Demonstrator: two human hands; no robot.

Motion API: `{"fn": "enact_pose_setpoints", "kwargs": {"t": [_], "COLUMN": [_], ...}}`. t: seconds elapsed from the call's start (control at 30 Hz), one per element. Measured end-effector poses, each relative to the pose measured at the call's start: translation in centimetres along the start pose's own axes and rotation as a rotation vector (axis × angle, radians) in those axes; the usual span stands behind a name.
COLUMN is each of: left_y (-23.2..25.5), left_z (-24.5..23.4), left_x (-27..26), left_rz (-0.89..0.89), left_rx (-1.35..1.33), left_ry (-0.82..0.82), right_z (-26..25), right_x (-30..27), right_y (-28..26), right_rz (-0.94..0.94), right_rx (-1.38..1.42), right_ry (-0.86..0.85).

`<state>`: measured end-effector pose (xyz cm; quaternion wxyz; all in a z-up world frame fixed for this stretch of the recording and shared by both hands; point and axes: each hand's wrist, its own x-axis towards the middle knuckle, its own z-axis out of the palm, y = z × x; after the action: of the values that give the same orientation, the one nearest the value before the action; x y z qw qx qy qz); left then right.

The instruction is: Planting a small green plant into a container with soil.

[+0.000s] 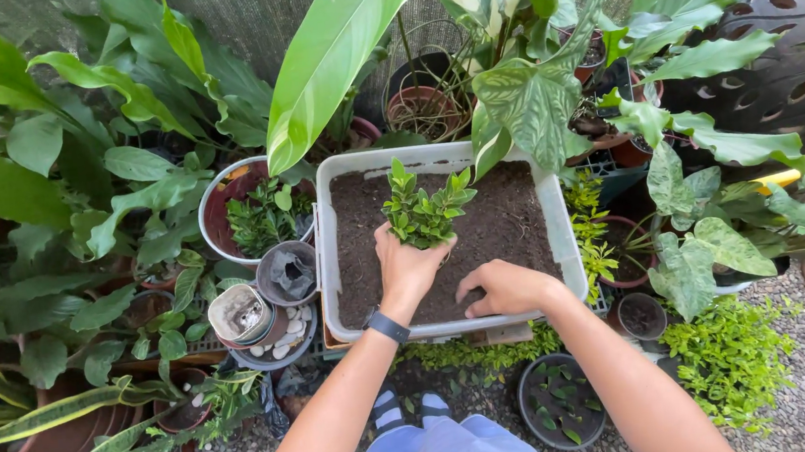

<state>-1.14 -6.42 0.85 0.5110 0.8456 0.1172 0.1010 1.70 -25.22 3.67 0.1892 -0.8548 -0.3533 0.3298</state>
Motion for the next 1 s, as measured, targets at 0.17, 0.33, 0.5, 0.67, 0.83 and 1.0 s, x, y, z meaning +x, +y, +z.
{"fn": "enact_pose_setpoints", "kwargs": {"t": [0.17, 0.33, 0.5, 0.67, 0.83, 1.0], "left_y": [-0.7, -0.9, -1.2, -1.0, -1.1, -1.6], "left_z": [-0.5, -1.0, -1.0, -1.2, -1.3, -1.3], "left_x": [0.7, 0.6, 0.5, 0.6, 0.7, 0.7], "left_rz": [-0.097, -0.14, -0.104, -0.079, -0.112, -0.111], "left_rx": [-0.108, -0.176, -0.281, -0.333, -0.304, -0.295], "left_ry": [0.073, 0.101, 0.077, 0.013, -0.022, -0.085], "right_z": [-2.1, -5.7, -6.7, -7.0, -7.0, -6.1], "right_x": [-0.7, 0.3, 4.6, 7.6, 8.9, 10.4], "right_y": [0.9, 0.1, 0.7, -0.2, 0.7, 2.4], "right_rz": [-0.041, 0.178, 0.055, -0.176, -0.235, -0.382], "right_rx": [0.135, 0.43, 0.441, 0.457, 0.449, 0.293], "right_ry": [0.058, 0.174, 0.404, 0.26, 0.172, 0.287]}}
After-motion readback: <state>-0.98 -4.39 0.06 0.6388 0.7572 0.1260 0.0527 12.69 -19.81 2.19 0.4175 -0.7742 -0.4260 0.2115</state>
